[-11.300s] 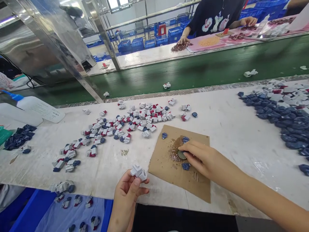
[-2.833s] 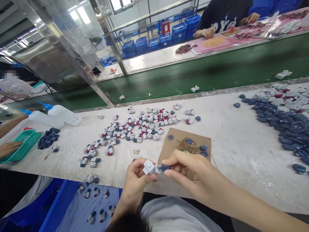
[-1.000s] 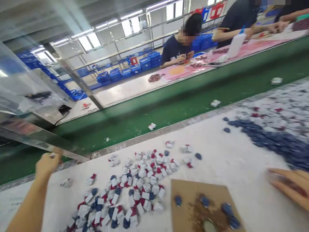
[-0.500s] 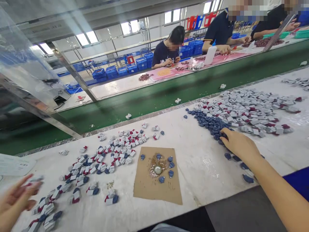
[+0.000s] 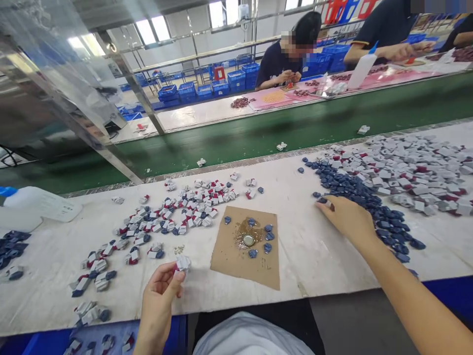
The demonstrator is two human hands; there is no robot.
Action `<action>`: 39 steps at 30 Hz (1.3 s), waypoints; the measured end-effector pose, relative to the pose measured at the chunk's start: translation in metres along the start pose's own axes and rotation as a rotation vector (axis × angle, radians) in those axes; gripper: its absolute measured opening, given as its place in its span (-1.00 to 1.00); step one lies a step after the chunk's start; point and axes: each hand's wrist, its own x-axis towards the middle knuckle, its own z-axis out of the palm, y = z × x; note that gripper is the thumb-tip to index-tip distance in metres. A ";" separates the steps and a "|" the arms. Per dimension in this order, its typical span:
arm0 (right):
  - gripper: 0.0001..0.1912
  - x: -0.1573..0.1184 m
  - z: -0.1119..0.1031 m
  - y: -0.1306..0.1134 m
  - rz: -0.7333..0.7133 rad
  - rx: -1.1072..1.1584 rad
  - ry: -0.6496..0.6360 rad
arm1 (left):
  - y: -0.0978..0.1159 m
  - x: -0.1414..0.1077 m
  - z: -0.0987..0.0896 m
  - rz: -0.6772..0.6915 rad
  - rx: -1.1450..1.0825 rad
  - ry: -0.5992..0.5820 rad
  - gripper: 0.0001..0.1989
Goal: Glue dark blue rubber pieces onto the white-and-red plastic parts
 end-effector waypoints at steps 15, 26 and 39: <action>-0.41 -0.081 -0.016 -0.119 0.085 1.127 -0.560 | -0.016 -0.008 0.025 -0.094 -0.029 -0.208 -0.70; -0.43 -0.105 -0.006 -0.135 0.068 1.181 -0.570 | -0.009 -0.007 0.026 -0.137 -0.047 -0.232 -0.68; -0.57 -0.094 0.040 -0.140 -0.401 0.712 -0.149 | -0.010 -0.013 0.018 -0.173 -0.215 -0.065 -0.47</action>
